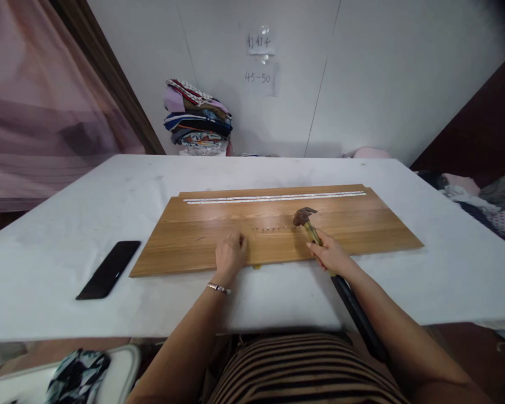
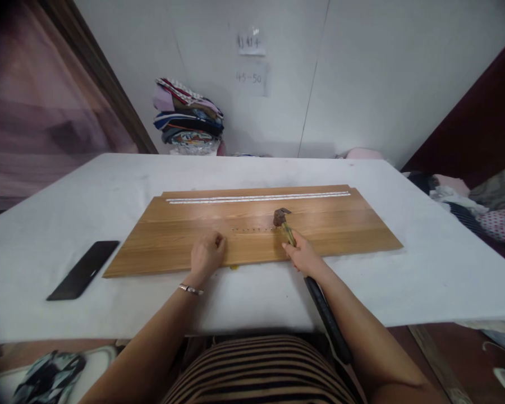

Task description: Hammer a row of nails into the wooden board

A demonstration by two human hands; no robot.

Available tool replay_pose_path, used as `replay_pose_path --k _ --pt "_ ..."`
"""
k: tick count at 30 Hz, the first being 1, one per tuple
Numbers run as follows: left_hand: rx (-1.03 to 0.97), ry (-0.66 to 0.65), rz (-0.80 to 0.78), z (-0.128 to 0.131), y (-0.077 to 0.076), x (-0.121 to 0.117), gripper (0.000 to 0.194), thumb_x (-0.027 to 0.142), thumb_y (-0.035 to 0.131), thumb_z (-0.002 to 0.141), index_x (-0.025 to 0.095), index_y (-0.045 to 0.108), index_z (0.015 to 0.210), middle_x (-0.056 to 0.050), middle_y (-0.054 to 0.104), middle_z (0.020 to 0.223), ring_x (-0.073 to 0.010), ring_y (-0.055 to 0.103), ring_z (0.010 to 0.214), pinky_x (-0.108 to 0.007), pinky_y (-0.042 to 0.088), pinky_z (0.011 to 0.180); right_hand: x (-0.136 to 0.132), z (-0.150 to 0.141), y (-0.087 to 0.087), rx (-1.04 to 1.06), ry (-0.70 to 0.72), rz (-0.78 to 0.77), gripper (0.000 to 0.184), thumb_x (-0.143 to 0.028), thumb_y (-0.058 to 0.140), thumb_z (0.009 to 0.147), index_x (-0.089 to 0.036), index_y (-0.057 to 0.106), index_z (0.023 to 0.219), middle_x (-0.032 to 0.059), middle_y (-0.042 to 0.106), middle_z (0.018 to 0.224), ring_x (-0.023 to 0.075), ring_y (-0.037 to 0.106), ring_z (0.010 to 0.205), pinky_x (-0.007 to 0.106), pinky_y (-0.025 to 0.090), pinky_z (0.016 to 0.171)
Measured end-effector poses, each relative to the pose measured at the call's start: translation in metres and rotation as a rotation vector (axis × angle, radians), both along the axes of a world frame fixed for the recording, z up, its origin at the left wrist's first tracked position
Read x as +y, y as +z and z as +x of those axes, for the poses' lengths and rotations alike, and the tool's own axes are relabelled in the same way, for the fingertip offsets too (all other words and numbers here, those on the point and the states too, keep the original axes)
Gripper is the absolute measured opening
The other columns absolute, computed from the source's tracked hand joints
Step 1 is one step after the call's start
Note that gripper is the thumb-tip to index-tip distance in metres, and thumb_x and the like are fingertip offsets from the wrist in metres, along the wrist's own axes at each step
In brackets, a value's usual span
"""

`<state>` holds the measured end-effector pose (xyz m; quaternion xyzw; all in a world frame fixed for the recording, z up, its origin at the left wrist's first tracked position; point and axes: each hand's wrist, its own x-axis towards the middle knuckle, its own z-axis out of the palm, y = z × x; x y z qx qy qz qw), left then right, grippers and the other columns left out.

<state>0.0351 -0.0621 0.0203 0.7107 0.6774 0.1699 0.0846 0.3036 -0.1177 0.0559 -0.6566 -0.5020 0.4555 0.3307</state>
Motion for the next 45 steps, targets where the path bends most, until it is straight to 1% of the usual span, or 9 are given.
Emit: replay_pose_path --k 7,14,21,26,36,40,45 --pt "-0.008 0.004 -0.002 -0.0004 -0.0019 0.0008 0.019 0.028 0.05 0.094 0.021 0.065 0.086 -0.007 0.072 0.092 -0.0222 0.065 0.091 -0.031 0.043 0.078 0.0017 0.0001 0.0004 0.008 0.013 -0.005 0.017 -0.031 0.056 0.081 -0.023 0.047 0.092 -0.0113 0.048 0.054 0.0063 0.037 0.031 0.019 0.029 0.03" --pt "-0.029 0.001 -0.003 -0.0002 -0.0001 -0.0001 0.02 0.027 0.05 0.093 0.021 0.067 0.088 -0.009 0.073 0.093 -0.022 0.065 0.09 -0.032 0.044 0.079 0.0019 0.0022 -0.003 0.02 0.011 -0.009 0.02 -0.034 0.06 0.081 -0.023 0.048 0.093 -0.0114 0.047 0.053 0.0064 0.037 0.032 0.018 0.03 0.031" --pt "-0.013 -0.001 -0.003 -0.0008 -0.0008 0.0004 0.019 0.027 0.049 0.093 0.02 0.066 0.086 -0.008 0.072 0.092 -0.0223 0.065 0.09 -0.032 0.043 0.077 0.0025 0.0007 -0.0014 0.028 -0.009 -0.01 0.017 -0.031 0.058 0.082 -0.023 0.048 0.093 -0.0117 0.046 0.052 0.0069 0.036 0.03 0.019 0.029 0.03" --pt "-0.019 -0.004 0.008 -0.0007 -0.0035 0.0011 0.019 0.028 0.049 0.094 0.021 0.065 0.085 -0.007 0.072 0.092 -0.022 0.065 0.09 -0.031 0.043 0.077 0.0025 0.0007 -0.0041 0.016 0.005 -0.01 0.019 -0.031 0.059 0.081 -0.023 0.049 0.095 -0.0113 0.048 0.053 0.0068 0.037 0.031 0.019 0.029 0.03" --pt "-0.004 0.007 -0.024 0.0007 0.0015 0.0001 0.02 0.028 0.049 0.094 0.021 0.065 0.086 -0.008 0.072 0.093 -0.0222 0.065 0.09 -0.031 0.043 0.078 0.0016 0.0003 -0.001 0.008 0.0 -0.003 0.017 -0.03 0.058 0.081 -0.023 0.05 0.095 -0.0108 0.047 0.052 0.0078 0.037 0.031 0.02 0.03 0.031" --pt "-0.014 0.001 -0.013 0.0006 0.0 0.0002 0.019 0.027 0.049 0.094 0.021 0.065 0.087 -0.008 0.072 0.093 -0.0224 0.065 0.092 -0.032 0.043 0.079 0.0023 0.0001 -0.0027 0.002 0.002 -0.023 0.017 -0.031 0.06 0.081 -0.023 0.049 0.092 -0.0108 0.048 0.052 0.0069 0.037 0.031 0.019 0.029 0.031" --pt "-0.02 -0.003 -0.01 -0.0004 -0.0017 0.0004 0.019 0.028 0.049 0.094 0.021 0.065 0.087 -0.008 0.072 0.093 -0.0221 0.065 0.091 -0.031 0.043 0.078 0.0023 0.0009 -0.0032 0.008 -0.002 -0.003 0.017 -0.031 0.059 0.082 -0.023 0.048 0.092 -0.0117 0.046 0.052 0.0069 0.037 0.031 0.019 0.029 0.031"
